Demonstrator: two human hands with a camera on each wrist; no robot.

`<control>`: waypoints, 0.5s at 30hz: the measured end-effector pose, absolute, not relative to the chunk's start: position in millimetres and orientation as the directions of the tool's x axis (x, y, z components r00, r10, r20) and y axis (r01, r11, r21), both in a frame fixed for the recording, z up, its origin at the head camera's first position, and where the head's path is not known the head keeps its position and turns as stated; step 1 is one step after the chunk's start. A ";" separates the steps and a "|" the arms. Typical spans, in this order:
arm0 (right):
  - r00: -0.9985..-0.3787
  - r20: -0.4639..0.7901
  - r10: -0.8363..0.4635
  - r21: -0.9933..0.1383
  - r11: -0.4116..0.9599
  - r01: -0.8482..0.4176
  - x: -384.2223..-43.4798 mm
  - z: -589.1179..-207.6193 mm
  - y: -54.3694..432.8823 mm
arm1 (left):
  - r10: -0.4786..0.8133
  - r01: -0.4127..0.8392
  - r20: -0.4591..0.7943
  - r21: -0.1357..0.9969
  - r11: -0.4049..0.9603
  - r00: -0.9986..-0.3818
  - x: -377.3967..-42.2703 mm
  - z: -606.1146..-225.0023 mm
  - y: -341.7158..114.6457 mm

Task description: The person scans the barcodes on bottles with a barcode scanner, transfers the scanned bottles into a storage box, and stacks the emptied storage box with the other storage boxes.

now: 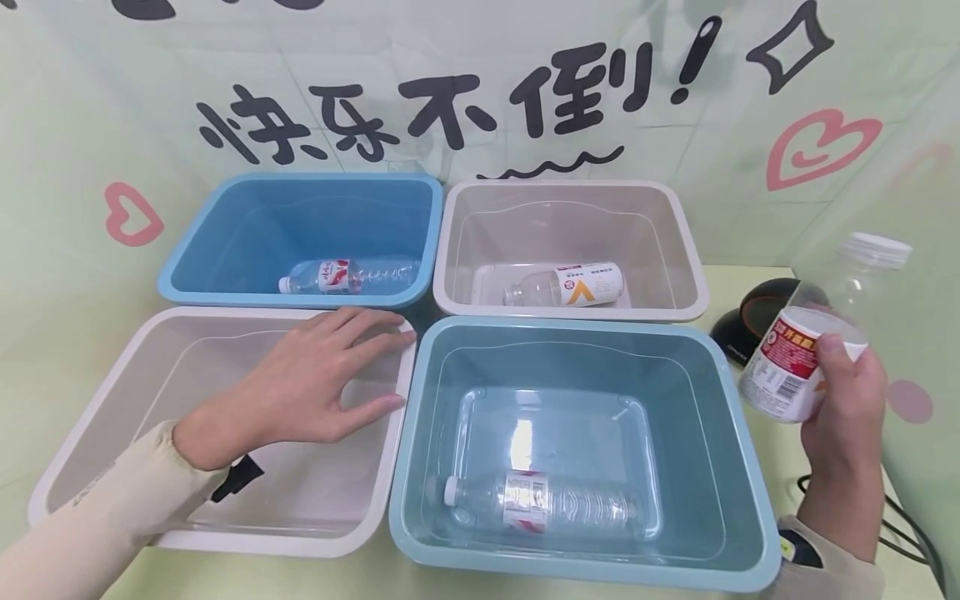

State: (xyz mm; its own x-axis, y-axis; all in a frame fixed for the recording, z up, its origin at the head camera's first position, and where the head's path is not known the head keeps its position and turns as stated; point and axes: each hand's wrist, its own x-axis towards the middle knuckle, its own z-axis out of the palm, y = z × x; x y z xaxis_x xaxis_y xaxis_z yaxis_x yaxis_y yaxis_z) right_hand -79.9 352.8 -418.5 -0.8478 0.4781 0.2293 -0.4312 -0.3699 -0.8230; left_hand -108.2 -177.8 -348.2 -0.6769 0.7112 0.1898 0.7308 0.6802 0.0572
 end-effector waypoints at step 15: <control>-0.885 0.226 0.408 -0.849 -0.362 -0.384 -77.4 -415.7 355.6 | 0.714 0.735 0.196 0.061 0.676 -0.673 -108.1 -348.1 -177.5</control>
State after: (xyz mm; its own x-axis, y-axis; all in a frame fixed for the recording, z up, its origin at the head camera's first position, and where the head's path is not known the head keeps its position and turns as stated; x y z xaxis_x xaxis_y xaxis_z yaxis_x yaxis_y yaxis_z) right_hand -77.4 355.6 -415.7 -0.8846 0.4081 0.2255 -0.3837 -0.3621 -0.8495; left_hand -108.1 -177.5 -348.1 -0.6725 0.7136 0.1962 0.7347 0.6757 0.0608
